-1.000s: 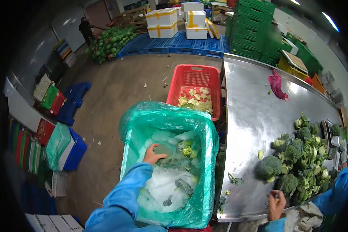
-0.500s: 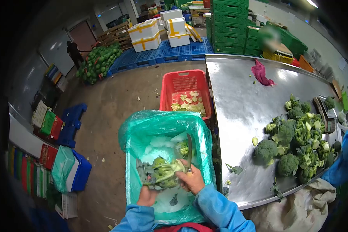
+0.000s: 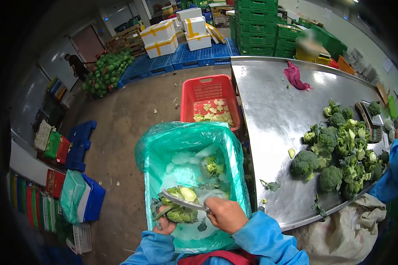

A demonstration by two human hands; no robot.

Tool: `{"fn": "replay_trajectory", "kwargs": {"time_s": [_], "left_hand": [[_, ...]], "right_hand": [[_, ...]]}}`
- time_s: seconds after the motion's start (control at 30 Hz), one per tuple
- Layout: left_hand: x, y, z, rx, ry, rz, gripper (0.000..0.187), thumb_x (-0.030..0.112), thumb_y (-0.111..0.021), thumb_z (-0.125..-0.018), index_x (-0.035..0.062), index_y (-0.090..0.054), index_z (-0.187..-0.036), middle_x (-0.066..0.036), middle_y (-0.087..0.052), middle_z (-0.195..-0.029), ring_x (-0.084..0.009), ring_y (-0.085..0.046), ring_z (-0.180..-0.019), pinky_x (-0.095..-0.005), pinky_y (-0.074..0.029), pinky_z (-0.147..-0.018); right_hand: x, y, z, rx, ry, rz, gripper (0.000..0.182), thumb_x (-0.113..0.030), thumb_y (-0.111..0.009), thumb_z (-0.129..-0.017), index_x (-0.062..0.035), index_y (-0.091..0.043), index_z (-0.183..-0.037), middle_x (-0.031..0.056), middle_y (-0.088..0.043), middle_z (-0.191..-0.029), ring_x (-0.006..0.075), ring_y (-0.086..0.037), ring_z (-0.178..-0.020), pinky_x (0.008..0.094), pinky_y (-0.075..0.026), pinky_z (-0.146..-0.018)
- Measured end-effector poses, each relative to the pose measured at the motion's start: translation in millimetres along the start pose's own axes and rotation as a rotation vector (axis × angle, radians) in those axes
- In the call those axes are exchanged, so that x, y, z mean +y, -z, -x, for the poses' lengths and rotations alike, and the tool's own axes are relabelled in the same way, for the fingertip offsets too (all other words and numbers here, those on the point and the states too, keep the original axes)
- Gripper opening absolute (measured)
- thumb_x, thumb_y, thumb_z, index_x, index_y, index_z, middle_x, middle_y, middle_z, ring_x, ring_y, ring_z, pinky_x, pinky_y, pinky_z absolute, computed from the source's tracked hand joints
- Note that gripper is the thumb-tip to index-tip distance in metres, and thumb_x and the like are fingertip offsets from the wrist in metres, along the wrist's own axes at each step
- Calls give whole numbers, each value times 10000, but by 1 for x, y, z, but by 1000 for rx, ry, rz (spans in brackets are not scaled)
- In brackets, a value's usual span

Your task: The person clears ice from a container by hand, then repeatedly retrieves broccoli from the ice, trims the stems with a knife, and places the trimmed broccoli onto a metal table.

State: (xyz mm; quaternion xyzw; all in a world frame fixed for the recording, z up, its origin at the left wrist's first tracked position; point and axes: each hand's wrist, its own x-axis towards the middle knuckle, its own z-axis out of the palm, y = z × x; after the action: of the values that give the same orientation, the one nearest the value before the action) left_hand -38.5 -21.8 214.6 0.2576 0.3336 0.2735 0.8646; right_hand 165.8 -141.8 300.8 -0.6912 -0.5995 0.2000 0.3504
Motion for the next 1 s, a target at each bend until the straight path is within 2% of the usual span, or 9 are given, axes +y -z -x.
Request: {"fn": "replay_trajectory", "kwargs": {"time_s": [0.33,0.43,0.5,0.57,0.7,0.77,0.83,0.97,1.0], "left_hand": [[33,-40,19,-157,-216,-137,786,139,-656,-637,66,-334,-1350,-110,-506,-1201,-252,-511,-1104,-376,-428,-963],[35,-33,25,-156,-203,-118,849,127,-672,-587,68,-315,-1355,-108,-500,-1200,-258,-509,-1110,-373,-422,-971],[39,-30,26,-180,-250,-93,836,118,-689,-599,57,-318,-1345,-108,-499,-1202,-248,-505,-1122,-369,-425,-967],[35,-31,30,60,-197,-143,797,66,-702,-614,56,-338,-1323,-102,-504,-1187,-234,-512,-1109,-355,-436,-952],[18,-25,7,80,-248,-351,768,19,-717,-629,68,-354,-1304,-80,-510,-1163,-215,-514,-1093,-341,-446,-936],[6,-22,1,-1,-339,-456,746,16,-725,-661,80,-353,-1305,-55,-514,-1139,-195,-512,-1080,-336,-449,-925],[0,-14,-2,-54,-254,-207,731,1,-716,-686,75,-344,-1310,-56,-514,-1144,-180,-500,-1089,-329,-432,-937],[10,-25,12,43,-101,-419,669,-8,-667,-672,17,-377,-1275,-79,-513,-1138,-179,-497,-1068,-311,-398,-936],[4,-24,14,6,-158,-538,671,-1,-665,-665,11,-376,-1271,-86,-508,-1140,-181,-495,-1069,-307,-396,-934]], "right_hand": [[-8,4,-2,-108,36,-5,175,-98,-612,-724,-61,-511,-863,157,-568,-694,364,-573,-640,455,-448,-550],[98,-35,22,-95,-303,244,140,-106,-605,-744,-47,-549,-858,186,-567,-661,379,-580,-647,437,-461,-559],[104,-25,20,-53,-260,157,144,-112,-597,-750,-37,-544,-860,193,-576,-663,387,-583,-642,451,-460,-562],[67,-13,23,-89,-324,-90,193,-115,-606,-747,-24,-558,-910,197,-581,-660,381,-598,-643,450,-466,-577],[-7,-8,-7,45,-61,-377,434,-128,-684,-722,-80,-542,-1129,155,-574,-1041,331,-617,-803,405,-508,-628],[-13,-15,-15,4,123,-49,509,-103,-704,-685,-83,-531,-1163,113,-508,-1176,326,-615,-825,387,-521,-656],[-2,-23,-19,24,165,-51,505,-98,-709,-653,-77,-552,-1133,93,-554,-1098,307,-613,-845,385,-518,-662],[23,-41,-22,-45,167,-8,400,-108,-697,-695,-51,-586,-1075,81,-619,-982,258,-638,-760,352,-513,-656],[43,-56,-29,-16,-140,-255,408,-169,-685,-730,-33,-572,-1098,107,-612,-1027,246,-639,-748,350,-508,-632]]}}
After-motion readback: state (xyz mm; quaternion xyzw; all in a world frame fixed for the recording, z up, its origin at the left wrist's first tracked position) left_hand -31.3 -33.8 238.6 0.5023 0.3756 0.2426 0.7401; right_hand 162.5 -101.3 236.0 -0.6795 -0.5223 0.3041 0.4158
